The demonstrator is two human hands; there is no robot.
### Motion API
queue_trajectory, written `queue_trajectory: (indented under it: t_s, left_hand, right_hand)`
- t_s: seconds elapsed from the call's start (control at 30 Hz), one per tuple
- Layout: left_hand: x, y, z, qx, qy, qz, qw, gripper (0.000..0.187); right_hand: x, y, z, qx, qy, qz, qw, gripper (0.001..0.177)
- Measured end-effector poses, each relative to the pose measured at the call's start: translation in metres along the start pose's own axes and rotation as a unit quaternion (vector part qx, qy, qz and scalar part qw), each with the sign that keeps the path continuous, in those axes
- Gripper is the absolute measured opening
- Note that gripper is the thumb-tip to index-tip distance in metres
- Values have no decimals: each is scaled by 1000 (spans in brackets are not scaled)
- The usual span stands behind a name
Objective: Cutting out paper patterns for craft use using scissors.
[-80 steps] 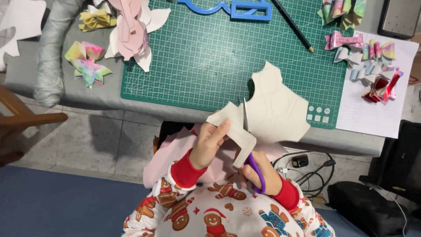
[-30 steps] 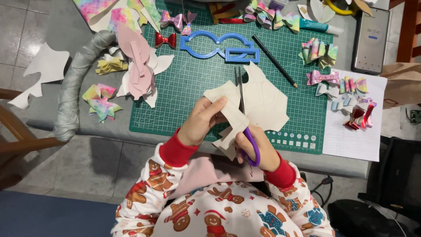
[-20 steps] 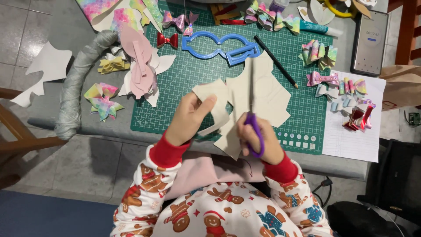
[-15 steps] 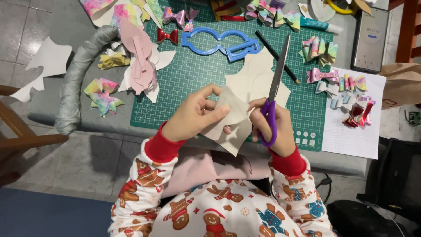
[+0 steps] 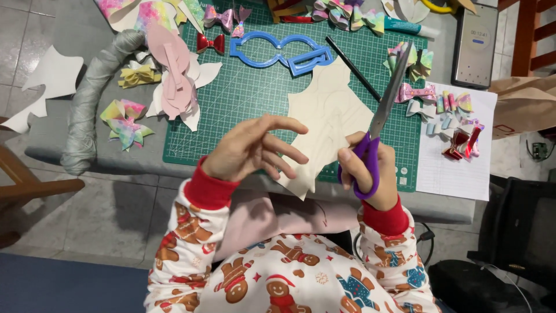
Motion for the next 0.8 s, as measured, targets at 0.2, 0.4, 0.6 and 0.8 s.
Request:
queue_trajectory:
  t_s: [0.2,0.4,0.6,0.8]
  left_hand:
    - [11,-37,-22,398,-116,100,905,56]
    - [16,-45,-13,388,-75,216,893,33]
    - [20,-48,-16,332,-126,235,905,26]
    - [20,-54,-13,305,-149,257,905,30]
  right_hand:
    - [4,-9,-3,-29,35,25,999,14]
    - [5,-10,-12,-67,38,40,996,14]
    - [-14,-11,-6,-75,52,18,996,34]
    - [-69,-35,22,-133,-44,-93,986,72]
Point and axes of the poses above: each hand's wrist, its own x-axis towards the middle knuckle, its own y-axis out of the back of the hand, z = x × y, the point moved 3 cm from there along x, towards the middle knuckle, and after that the axes turned 3 degrees about -z, right-handed, at the moved point
